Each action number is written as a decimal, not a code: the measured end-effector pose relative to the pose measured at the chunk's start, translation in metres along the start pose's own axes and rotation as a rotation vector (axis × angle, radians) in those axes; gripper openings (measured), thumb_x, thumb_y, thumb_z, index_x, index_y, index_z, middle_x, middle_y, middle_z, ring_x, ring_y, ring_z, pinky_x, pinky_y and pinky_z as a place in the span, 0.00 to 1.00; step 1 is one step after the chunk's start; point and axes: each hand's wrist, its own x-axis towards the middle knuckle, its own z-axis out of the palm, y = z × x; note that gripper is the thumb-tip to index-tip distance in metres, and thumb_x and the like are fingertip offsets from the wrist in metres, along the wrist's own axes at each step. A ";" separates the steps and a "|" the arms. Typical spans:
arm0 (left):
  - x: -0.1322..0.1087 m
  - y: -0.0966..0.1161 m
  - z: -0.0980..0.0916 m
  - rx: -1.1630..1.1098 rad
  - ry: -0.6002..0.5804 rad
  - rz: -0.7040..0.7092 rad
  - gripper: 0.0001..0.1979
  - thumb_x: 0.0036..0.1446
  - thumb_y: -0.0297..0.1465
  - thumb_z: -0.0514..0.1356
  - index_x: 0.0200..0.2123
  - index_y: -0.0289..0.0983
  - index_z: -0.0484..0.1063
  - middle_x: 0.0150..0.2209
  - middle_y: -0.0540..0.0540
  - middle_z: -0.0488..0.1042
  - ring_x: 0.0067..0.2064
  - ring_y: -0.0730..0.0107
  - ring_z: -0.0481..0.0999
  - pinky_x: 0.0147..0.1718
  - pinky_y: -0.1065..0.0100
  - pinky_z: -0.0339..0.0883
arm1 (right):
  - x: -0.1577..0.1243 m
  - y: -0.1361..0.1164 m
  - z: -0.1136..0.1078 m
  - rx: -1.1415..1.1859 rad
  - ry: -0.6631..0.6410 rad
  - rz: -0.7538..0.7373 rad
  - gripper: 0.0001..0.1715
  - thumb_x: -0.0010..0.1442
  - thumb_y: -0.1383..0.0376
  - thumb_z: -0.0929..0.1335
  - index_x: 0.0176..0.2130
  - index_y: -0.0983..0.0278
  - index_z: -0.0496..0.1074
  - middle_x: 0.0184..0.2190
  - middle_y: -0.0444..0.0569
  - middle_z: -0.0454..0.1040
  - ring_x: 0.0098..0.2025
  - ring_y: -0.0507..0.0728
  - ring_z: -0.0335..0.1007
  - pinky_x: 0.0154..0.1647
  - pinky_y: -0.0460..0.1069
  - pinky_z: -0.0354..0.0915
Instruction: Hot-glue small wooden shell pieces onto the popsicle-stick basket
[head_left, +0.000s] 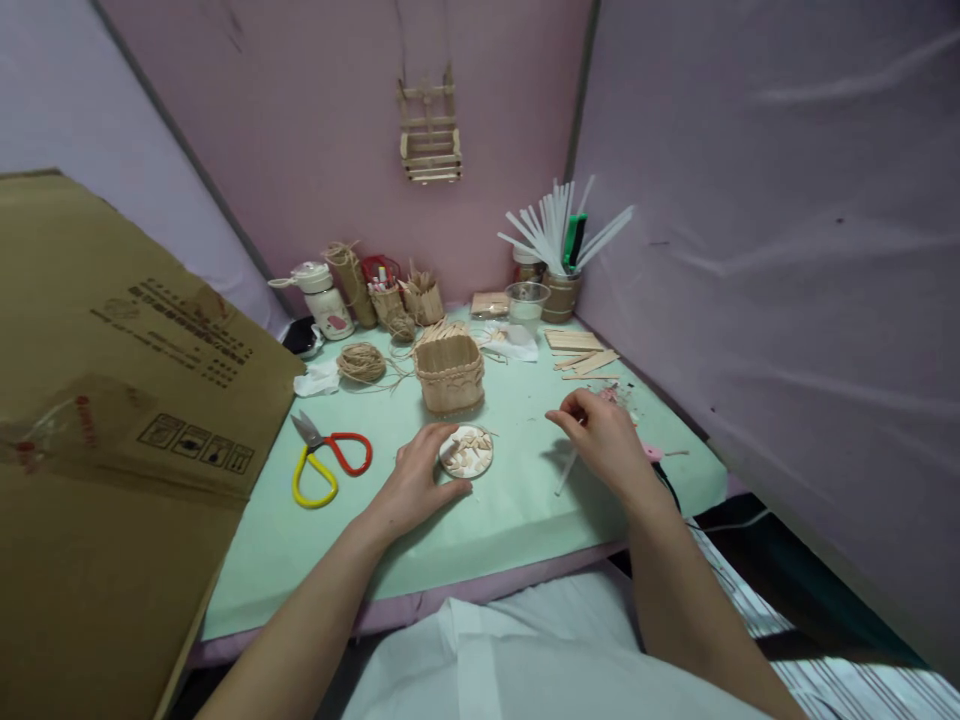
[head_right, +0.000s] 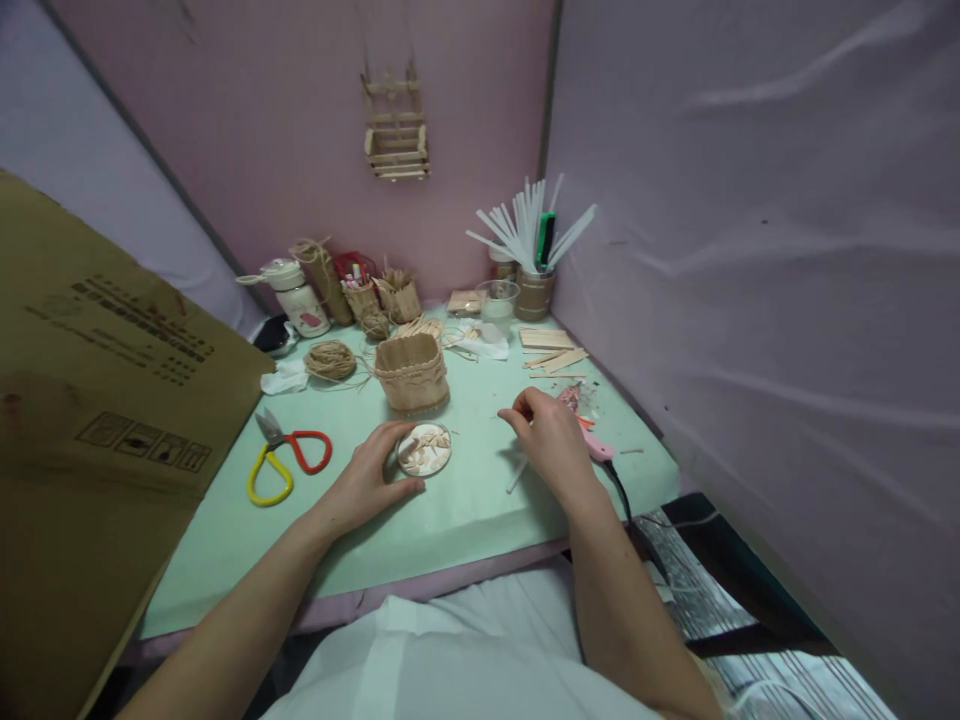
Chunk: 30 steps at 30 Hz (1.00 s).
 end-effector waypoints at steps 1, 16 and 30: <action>0.000 0.000 0.000 0.002 -0.006 0.001 0.33 0.50 0.39 0.64 0.58 0.43 0.58 0.59 0.41 0.62 0.60 0.52 0.62 0.56 0.51 0.56 | 0.001 0.001 0.000 0.012 0.002 -0.008 0.10 0.57 0.60 0.67 0.27 0.61 0.66 0.25 0.45 0.72 0.28 0.54 0.65 0.31 0.48 0.55; -0.001 -0.008 0.005 -0.040 0.046 -0.037 0.31 0.52 0.35 0.62 0.59 0.42 0.56 0.59 0.40 0.62 0.60 0.54 0.62 0.57 0.53 0.58 | 0.002 -0.021 0.042 -0.057 -0.264 -0.205 0.08 0.59 0.73 0.64 0.35 0.63 0.71 0.35 0.48 0.75 0.37 0.54 0.68 0.37 0.46 0.57; 0.033 -0.025 -0.020 -0.189 0.426 -0.371 0.31 0.43 0.39 0.66 0.49 0.39 0.59 0.49 0.39 0.67 0.51 0.56 0.69 0.49 0.51 0.65 | 0.045 -0.020 0.051 -0.070 -0.269 -0.183 0.14 0.59 0.73 0.63 0.45 0.66 0.71 0.43 0.53 0.75 0.43 0.56 0.69 0.41 0.47 0.58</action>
